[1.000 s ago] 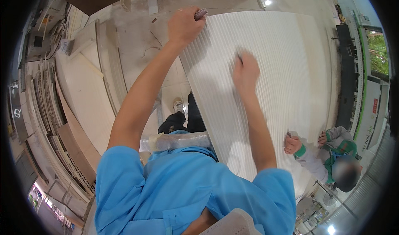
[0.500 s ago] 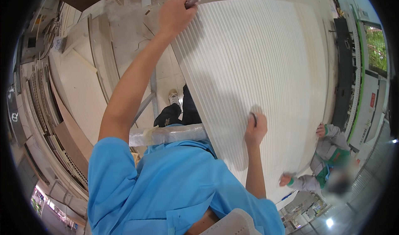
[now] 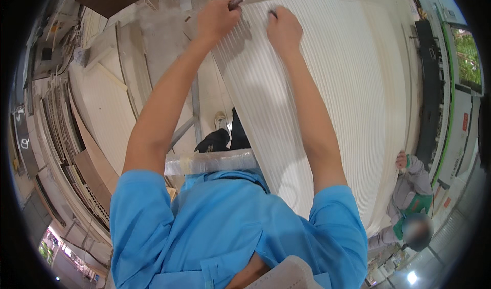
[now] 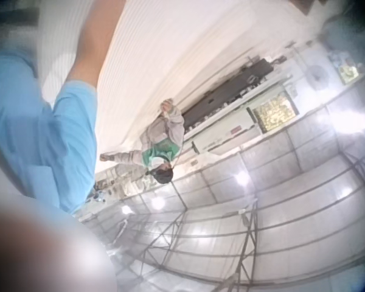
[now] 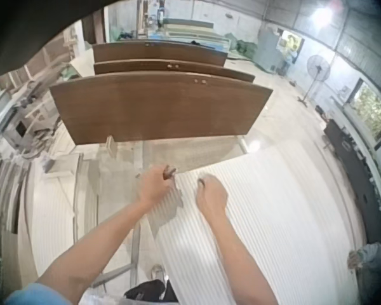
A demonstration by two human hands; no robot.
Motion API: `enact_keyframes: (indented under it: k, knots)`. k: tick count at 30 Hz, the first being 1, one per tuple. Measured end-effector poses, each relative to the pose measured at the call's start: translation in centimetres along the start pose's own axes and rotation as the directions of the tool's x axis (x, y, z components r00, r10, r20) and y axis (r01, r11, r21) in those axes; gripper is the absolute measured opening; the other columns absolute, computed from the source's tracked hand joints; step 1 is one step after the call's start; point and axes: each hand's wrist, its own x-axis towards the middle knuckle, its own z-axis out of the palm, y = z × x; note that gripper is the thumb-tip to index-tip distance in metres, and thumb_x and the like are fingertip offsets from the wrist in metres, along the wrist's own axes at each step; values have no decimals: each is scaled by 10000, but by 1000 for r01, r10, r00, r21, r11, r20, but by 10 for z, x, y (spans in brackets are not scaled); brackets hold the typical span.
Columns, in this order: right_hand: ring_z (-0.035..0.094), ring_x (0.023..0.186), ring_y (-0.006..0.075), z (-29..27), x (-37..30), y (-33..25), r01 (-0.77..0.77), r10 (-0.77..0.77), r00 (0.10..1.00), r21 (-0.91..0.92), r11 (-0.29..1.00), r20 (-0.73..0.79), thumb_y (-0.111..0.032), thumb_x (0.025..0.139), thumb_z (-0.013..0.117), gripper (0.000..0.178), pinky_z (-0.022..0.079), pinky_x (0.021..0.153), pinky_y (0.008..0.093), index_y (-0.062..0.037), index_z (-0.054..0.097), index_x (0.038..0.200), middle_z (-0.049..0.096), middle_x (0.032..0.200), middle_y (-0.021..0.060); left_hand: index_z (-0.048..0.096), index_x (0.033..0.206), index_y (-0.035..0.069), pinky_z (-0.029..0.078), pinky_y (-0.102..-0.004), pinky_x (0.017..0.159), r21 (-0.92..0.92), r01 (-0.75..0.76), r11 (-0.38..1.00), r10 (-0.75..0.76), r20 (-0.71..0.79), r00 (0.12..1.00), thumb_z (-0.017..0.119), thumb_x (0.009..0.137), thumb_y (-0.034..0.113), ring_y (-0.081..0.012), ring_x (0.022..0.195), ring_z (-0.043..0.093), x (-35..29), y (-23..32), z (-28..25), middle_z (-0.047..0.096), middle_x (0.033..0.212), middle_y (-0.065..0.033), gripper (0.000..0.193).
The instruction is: The person sands a large white ribbed panel using a sanding block held in the right hand while stabilizing the panel with the left hand. The person moves the sanding block across the surface in repeated strokes.
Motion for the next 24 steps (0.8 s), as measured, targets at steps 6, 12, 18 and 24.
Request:
enact_keyframes:
  k: [6,12,18,24]
  knots:
    - [635,866,357,-140,-239,24,-73,73,997,-51,996,9,-91,919,642,122,514,757,463,-39,661,1028,654,927,155,763,1004,147,544,-481,772,-43,26,999,-26,-3,1000,668,865,341,-370,863,696,2,-4,12,750,886,-117,256]
    - [619,812,347,-163,-276,30,-352,354,935,140,926,8,-35,953,643,60,507,735,422,-8,655,1005,638,901,153,771,981,135,548,-463,771,-27,42,999,-41,51,998,668,885,341,-360,851,700,-8,8,0,746,842,-115,250]
    - [623,829,358,-146,-233,16,-174,173,984,-19,985,-37,-91,955,646,83,493,730,460,-17,645,992,638,904,163,774,1004,121,548,-472,786,-118,34,992,-33,7,999,686,876,328,-378,869,704,-13,18,-18,756,896,-137,259]
    - [644,840,386,-61,-71,-37,-43,47,998,95,995,-44,-147,961,623,136,503,741,479,-14,644,977,656,900,171,749,1083,103,539,-466,826,-36,63,997,-60,91,994,686,895,321,-384,946,704,-4,7,-70,757,993,-158,295]
